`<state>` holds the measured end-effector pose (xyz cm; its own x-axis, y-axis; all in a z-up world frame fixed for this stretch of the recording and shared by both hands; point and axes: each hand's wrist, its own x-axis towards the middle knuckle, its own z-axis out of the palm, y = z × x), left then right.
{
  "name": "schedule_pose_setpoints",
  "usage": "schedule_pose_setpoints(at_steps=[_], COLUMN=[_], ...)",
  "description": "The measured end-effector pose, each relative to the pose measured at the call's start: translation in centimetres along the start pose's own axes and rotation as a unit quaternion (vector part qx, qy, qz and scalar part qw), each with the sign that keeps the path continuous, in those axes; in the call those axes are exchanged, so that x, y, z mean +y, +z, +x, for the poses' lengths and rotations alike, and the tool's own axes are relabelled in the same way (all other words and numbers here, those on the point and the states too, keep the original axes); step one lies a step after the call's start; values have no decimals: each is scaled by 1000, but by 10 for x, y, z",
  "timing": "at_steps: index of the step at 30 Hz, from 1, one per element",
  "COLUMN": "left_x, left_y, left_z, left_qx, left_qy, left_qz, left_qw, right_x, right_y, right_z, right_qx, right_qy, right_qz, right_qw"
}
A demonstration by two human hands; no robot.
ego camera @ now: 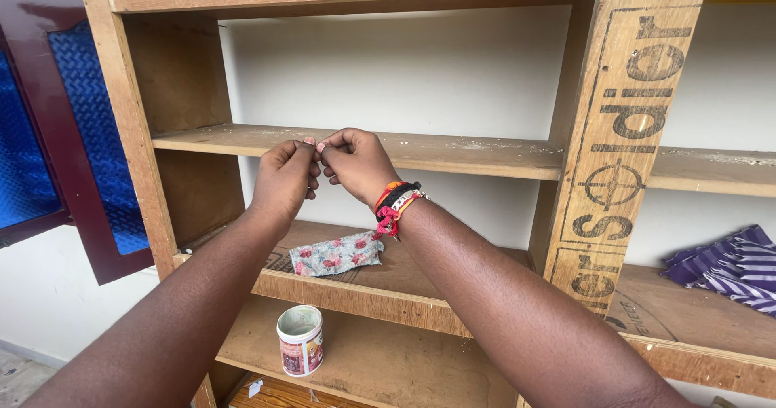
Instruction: The person cleans a small piece of patterned fabric by first picking it up from a wooden shelf, then taking it to a water tap where they rinse it with water, and finally wringing the excess moisture out by hand.
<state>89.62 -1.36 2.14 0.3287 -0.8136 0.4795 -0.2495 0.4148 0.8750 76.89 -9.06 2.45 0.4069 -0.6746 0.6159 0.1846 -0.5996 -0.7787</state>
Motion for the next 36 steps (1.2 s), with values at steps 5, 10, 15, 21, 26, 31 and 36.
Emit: schedule_pose_setpoints(at_steps=[5,10,15,21,26,31,36], left_x=[3,2,-8,-26,-40,-58,-81], left_y=[9,25,36,49,62,70,75], left_z=[4,1,-6,-18,-34,-53,-70], left_qx=[-17,-27,-29,-35,-18,5,26], left_qy=[3,7,-5,-18,-50,-72,-83], left_qz=[-10,-21,-28,-50,-33,-26,-17], left_qw=[1000,999,999,998,998,997,996], right_x=[-5,-4,11,32,46,66,97], right_y=[-10,-21,-31,-41,-49,-52,-53], right_z=[0,-6,-13,-29,-49,-67,-85], right_qx=[20,39,30,34,23,17,5], right_qy=[7,2,1,2,3,-4,-10], right_qz=[-32,-59,-41,-37,-63,-69,-44], right_qw=[999,998,999,999,998,997,999])
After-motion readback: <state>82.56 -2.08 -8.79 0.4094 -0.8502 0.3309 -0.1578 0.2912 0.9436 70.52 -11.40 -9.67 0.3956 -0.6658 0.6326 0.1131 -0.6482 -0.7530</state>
